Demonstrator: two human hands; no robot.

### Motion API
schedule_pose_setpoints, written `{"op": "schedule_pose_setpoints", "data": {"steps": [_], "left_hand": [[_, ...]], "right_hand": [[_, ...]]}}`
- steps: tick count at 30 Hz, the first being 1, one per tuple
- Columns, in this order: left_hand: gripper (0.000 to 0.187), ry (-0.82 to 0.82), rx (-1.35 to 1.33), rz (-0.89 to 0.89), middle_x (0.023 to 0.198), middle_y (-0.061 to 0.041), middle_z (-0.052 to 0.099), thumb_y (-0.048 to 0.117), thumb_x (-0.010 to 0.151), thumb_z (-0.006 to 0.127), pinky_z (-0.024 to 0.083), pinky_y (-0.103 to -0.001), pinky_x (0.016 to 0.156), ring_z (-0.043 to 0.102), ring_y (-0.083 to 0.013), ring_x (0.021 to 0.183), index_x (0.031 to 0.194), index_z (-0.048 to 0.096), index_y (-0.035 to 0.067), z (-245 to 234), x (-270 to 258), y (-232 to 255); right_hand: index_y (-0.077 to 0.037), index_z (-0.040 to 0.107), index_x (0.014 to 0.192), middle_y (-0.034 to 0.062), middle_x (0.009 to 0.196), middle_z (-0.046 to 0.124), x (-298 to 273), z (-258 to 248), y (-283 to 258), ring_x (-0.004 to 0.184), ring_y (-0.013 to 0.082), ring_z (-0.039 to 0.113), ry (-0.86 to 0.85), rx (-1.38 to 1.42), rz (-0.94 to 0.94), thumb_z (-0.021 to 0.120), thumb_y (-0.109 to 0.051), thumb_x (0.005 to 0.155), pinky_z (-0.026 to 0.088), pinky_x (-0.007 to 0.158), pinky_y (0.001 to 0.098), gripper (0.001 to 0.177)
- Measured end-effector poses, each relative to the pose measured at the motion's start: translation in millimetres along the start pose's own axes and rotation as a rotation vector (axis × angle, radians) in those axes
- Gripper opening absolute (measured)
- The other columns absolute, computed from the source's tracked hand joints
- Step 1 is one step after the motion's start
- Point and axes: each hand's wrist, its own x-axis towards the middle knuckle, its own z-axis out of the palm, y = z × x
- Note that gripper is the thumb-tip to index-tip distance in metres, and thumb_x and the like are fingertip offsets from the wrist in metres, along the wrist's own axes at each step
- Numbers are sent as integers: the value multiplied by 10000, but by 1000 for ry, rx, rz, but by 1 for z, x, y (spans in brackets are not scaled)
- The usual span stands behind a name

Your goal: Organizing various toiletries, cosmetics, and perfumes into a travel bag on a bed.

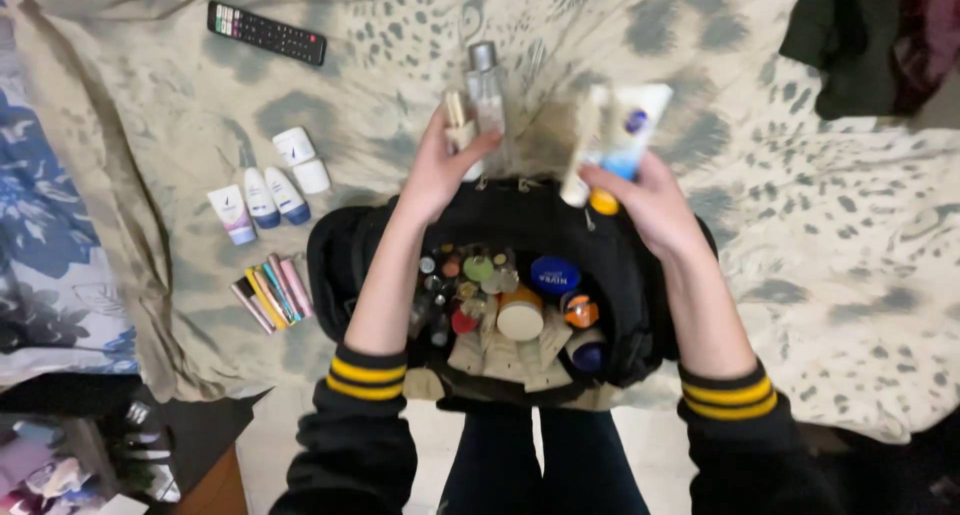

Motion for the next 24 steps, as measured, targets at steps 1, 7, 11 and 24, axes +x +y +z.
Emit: {"op": "schedule_pose_setpoints", "data": {"steps": [1, 7, 11, 24], "left_hand": [[562, 0, -4, -1, 1140, -7, 656, 180, 940, 814, 540, -297, 874, 632, -115, 1017, 1389, 506, 42, -3, -26, 13], [540, -58, -125, -268, 1104, -4, 666, 142, 930, 761, 485, -271, 802, 606, -100, 953, 1410, 528, 58, -6, -177, 34], [556, -191, -273, -424, 1150, -16, 717, 103, 876, 781, 554, -275, 891, 674, -99, 1017, 1382, 557, 53, -1, -261, -21], [597, -313, -394, -610, 1219, -13, 693, 94, 855, 802, 520, -284, 961, 638, -96, 1085, 1399, 560, 59, -12, -385, -73]], "right_hand": [[-13, 666, 1222, 45, 1117, 733, -26, -1, 4, 1001, 126, 697, 1, -3, 2, 740, -99, 913, 556, 899, 292, 330], [-20, 693, 1176, 27, 1072, 752, -155, 6, 65, 958, 105, 697, 78, -48, 67, 737, -117, 941, 556, 859, 278, 258], [-41, 697, 1184, 17, 1009, 773, -199, 39, 127, 879, 104, 705, -12, -121, 180, 746, -129, 913, 563, 766, 274, 289], [-20, 511, 1383, 110, 1156, 724, -270, 128, 133, 1027, 178, 683, -264, -377, 55, 684, -118, 960, 542, 884, 301, 467]]}}
